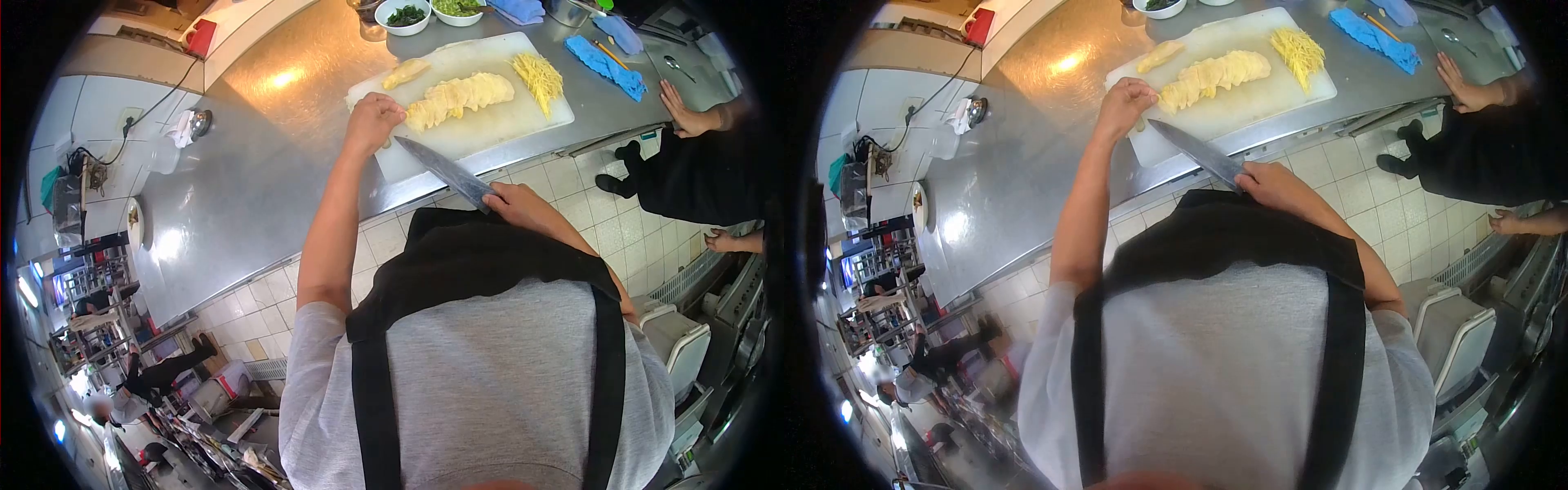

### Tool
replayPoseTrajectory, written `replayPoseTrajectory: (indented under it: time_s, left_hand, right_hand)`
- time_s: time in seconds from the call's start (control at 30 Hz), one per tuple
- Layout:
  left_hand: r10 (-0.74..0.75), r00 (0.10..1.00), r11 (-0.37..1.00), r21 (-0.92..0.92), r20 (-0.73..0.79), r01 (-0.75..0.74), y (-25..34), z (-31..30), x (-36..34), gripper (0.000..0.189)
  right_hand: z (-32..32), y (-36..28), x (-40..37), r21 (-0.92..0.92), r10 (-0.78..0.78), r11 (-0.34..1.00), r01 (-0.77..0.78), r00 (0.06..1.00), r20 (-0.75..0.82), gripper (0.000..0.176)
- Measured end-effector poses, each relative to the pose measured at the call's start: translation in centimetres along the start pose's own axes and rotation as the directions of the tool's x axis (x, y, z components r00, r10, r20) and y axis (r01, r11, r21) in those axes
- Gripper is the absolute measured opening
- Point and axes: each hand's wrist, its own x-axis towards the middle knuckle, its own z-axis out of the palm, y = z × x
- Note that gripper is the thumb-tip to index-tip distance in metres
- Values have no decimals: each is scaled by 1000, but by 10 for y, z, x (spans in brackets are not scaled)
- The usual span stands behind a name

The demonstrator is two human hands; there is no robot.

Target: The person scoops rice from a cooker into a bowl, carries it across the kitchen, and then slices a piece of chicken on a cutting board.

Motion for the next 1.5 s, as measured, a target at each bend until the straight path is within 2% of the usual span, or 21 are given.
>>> replayPoseTrajectory:
  time_s: [0.23, 0.37, 0.43, 0.47, 0.53, 0.57, 0.63, 0.73, 0.77, 0.83, 0.87, 0.93, 1.0, 1.07, 1.23, 1.3, 1.33, 1.4, 1.43, 1.47, 1.5]
  left_hand:
    - [9, 1000, 987, 163, 1, -9, 7, 4, 13, 16]
    - [26, 1000, 985, 170, -16, -23, 7, 6, 13, 17]
    - [41, 998, 976, 215, -56, -28, 10, 7, 11, 20]
    - [38, 998, 976, 215, -56, -25, 12, 7, 7, 20]
    - [25, 956, 996, 93, -292, 2, 17, 8, -3, 20]
    - [22, 957, 996, 92, -291, 5, 22, 7, -12, 20]
    - [9, 858, 1000, 16, -514, -1, 35, 4, -36, 20]
    - [-111, 853, 994, -42, -509, 105, 39, 15, -73, 14]
    - [-120, 850, 993, -44, -513, 113, 35, 22, -82, 14]
    - [119, 879, 989, 131, -461, -65, 27, 36, -96, 15]
    - [113, 878, 990, 129, -466, -59, 30, 39, -98, 15]
    - [259, 851, 960, 215, -458, -177, 38, 43, -99, 16]
    - [285, 842, 954, 219, -458, -203, 51, 46, -98, 18]
    - [292, 886, 945, 253, -361, -208, 63, 46, -100, 18]
    - [344, 870, 906, 369, -352, -209, 39, 46, -92, 19]
    - [339, 872, 902, 386, -353, -194, 35, 41, -92, 20]
    - [341, 872, 901, 388, -352, -195, 36, 42, -94, 20]
    - [274, 879, 936, 318, -390, -151, 41, 40, -97, 21]
    - [273, 880, 935, 321, -387, -149, 46, 42, -99, 21]
    - [264, 886, 946, 280, -382, -161, 56, 43, -101, 21]
    - [257, 890, 955, 239, -378, -174, 63, 45, -101, 21]
  right_hand:
    - [0, 3, 3, -8, -33, 999, 33, 999, 1, 35]
    - [2, 3, 9, 23, -36, 999, 35, 999, 17, 36]
    - [-1, -8, 10, 183, 85, 978, -104, 990, 111, 36]
    - [1, -6, 15, 183, 84, 977, -104, 990, 114, 36]
    - [6, 1, 28, 273, 59, 955, -113, 978, 199, 35]
    - [5, -4, 30, 273, 60, 955, -115, 978, 202, 35]
    - [1, -16, 32, 315, 64, 941, -122, 980, 190, 33]
    - [0, -15, 39, 452, 22, 889, -79, 991, 131, 32]
    - [-1, -14, 41, 495, 66, 861, -117, 991, 119, 31]
    - [-8, -16, 40, 494, 83, 860, -126, 991, 108, 31]
    - [-12, -18, 40, 498, 101, 857, -132, 991, 87, 31]
    - [-14, -21, 38, 462, 144, 870, -171, 985, 93, 30]
    - [-15, -16, 38, 379, 91, 923, -74, 996, -26, 31]
    - [-19, -18, 35, 381, 113, 919, -101, 994, -10, 31]
    - [-22, -20, 27, 368, 129, 922, -121, 992, 4, 30]
    - [-18, -23, 23, 528, 121, 847, -57, 989, -87, 29]
    - [-15, -22, 21, 529, 120, 847, -56, 989, -88, 29]
    - [-8, -21, 23, 760, 107, 598, 253, 915, -389, 24]
    - [-10, -17, 24, 767, 107, 573, 291, 900, -421, 23]
    - [-11, -13, 23, 770, 109, 569, 289, 901, -420, 23]
    - [-12, -10, 22, 727, 136, 670, 151, 937, -321, 24]
